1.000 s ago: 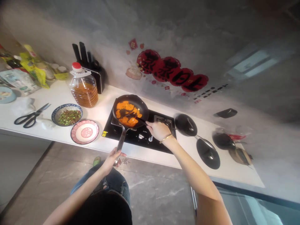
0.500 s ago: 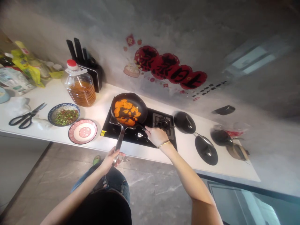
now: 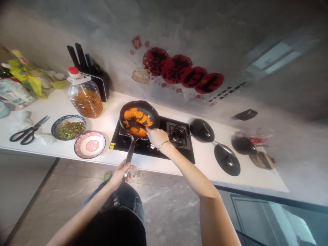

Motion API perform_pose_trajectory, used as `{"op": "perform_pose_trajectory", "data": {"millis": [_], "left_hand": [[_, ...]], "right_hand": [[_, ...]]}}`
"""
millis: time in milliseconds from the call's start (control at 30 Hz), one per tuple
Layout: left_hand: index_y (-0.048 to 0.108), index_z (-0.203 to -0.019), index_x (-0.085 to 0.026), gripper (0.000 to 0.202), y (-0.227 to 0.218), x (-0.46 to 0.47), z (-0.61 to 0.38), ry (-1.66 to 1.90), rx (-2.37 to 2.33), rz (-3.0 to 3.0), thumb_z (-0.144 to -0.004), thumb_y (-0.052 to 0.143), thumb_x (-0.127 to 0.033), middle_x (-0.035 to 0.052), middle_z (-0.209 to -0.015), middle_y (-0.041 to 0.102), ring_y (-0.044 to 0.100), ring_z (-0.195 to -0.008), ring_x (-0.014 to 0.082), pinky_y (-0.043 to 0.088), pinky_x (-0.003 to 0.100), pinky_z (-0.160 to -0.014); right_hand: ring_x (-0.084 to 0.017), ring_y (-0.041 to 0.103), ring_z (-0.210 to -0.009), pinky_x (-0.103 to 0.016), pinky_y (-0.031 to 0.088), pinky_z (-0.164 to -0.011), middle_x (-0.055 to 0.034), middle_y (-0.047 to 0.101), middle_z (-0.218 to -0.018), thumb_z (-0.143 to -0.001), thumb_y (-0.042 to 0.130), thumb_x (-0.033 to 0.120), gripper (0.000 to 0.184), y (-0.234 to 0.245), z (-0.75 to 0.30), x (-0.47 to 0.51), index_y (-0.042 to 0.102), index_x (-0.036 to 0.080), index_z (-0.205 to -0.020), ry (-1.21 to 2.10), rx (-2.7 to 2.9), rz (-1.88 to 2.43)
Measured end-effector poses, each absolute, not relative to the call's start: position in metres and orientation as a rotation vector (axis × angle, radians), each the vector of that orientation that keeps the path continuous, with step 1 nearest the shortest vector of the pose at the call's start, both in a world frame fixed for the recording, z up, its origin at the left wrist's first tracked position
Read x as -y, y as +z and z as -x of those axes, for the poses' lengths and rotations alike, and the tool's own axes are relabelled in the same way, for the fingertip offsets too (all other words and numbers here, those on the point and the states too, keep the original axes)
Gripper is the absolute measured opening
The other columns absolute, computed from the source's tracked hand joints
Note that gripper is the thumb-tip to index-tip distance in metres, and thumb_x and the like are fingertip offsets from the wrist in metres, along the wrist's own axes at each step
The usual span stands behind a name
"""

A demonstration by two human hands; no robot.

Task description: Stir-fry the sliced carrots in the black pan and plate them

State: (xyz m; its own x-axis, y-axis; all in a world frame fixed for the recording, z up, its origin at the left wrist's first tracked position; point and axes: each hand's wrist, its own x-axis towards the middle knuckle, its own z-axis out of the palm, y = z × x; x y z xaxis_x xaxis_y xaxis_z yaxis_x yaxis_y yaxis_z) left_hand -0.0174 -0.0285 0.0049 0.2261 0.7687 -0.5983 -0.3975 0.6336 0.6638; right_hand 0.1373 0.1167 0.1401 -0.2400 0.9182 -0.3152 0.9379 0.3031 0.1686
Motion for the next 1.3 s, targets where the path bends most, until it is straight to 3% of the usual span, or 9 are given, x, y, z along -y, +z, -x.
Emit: {"op": "perform_pose_trajectory", "data": {"millis": [133,333,500,633,767,967,1100,1200,1300], "left_hand": [[0.047,-0.1,-0.02,0.046,0.003,0.03,0.017,0.845,-1.065,-0.411,-0.074,0.066,-0.053,0.0071,-0.09,0.072,0.05,-0.04,0.0064,0.03,0.019,-0.035],[0.046,-0.098,-0.019,0.043,0.0,0.031,0.017,0.852,-1.045,-0.432,-0.076,0.063,-0.053,0.008,-0.095,0.072,0.05,-0.039,0.0053,0.031,0.018,-0.035],[0.046,-0.096,-0.019,0.043,0.0,0.03,0.017,0.858,-1.036,-0.415,-0.075,0.064,-0.052,0.0076,-0.093,0.072,0.05,-0.038,0.0055,0.03,0.018,-0.035],[0.047,-0.098,-0.019,0.045,0.002,0.03,0.017,0.861,-1.042,-0.392,-0.074,0.065,-0.052,0.0071,-0.091,0.072,0.05,-0.038,0.0057,0.031,0.018,-0.036],[0.046,-0.097,-0.019,0.045,0.006,0.03,0.017,0.846,-1.061,-0.387,-0.073,0.065,-0.052,0.0066,-0.091,0.072,0.051,-0.039,0.0055,0.032,0.018,-0.037],[0.046,-0.096,-0.02,0.044,0.004,0.03,0.017,0.855,-1.048,-0.404,-0.074,0.065,-0.052,0.0063,-0.091,0.072,0.05,-0.039,0.006,0.031,0.019,-0.037],[0.046,-0.097,-0.02,0.045,0.002,0.03,0.017,0.859,-1.048,-0.413,-0.074,0.065,-0.053,0.0067,-0.091,0.072,0.05,-0.039,0.0059,0.03,0.019,-0.036],[0.046,-0.097,-0.019,0.047,0.002,0.03,0.016,0.863,-1.045,-0.411,-0.073,0.065,-0.054,0.0083,-0.093,0.072,0.051,-0.039,0.0059,0.03,0.019,-0.036],[0.046,-0.096,-0.019,0.046,0.004,0.031,0.016,0.867,-1.038,-0.397,-0.074,0.065,-0.054,0.0083,-0.094,0.072,0.051,-0.04,0.0059,0.031,0.019,-0.037]], "right_hand": [[-0.027,0.07,-0.089,-0.036,0.054,-0.075,-0.015,0.071,-0.104,-0.098,0.037,0.033,0.044,0.133,-0.136,-0.116,0.049,0.023,-0.14,-0.065,-2.195,-1.613],[-0.026,0.068,-0.102,-0.038,0.051,-0.09,-0.0096,0.071,-0.114,-0.098,0.038,0.037,0.043,0.144,-0.167,-0.126,0.056,0.029,-0.136,-0.134,-2.124,-1.817],[-0.027,0.066,-0.107,-0.036,0.05,-0.093,-0.0131,0.07,-0.116,-0.097,0.04,0.027,0.039,0.149,-0.193,-0.131,0.064,0.019,-0.128,-0.201,-1.982,-1.905],[-0.023,0.066,-0.108,-0.031,0.048,-0.097,-0.0065,0.069,-0.119,-0.096,0.043,0.028,0.036,0.186,-0.218,-0.125,0.071,0.02,-0.118,-0.362,-2.007,-1.809],[-0.023,0.067,-0.106,-0.032,0.051,-0.095,-0.0014,0.069,-0.119,-0.092,0.048,0.033,0.037,0.212,-0.224,-0.117,0.066,0.028,-0.124,-0.42,-2.045,-1.618],[-0.025,0.068,-0.099,-0.036,0.053,-0.084,-0.0075,0.07,-0.117,-0.098,0.038,0.039,0.043,0.146,-0.169,-0.127,0.051,0.033,-0.14,-0.046,-2.184,-1.649],[-0.026,0.069,-0.096,-0.035,0.053,-0.08,-0.0147,0.069,-0.114,-0.101,0.032,0.036,0.048,0.106,-0.141,-0.148,0.041,0.022,-0.146,-0.066,-2.094,-1.795],[-0.027,0.068,-0.101,-0.034,0.051,-0.084,-0.0159,0.07,-0.112,-0.1,0.033,0.031,0.044,0.117,-0.151,-0.155,0.052,0.017,-0.137,-0.175,-2.003,-1.867],[-0.026,0.066,-0.106,-0.034,0.049,-0.09,-0.013,0.069,-0.118,-0.097,0.039,0.03,0.039,0.155,-0.181,-0.152,0.066,0.019,-0.123,-0.256,-1.972,-1.824]]}}
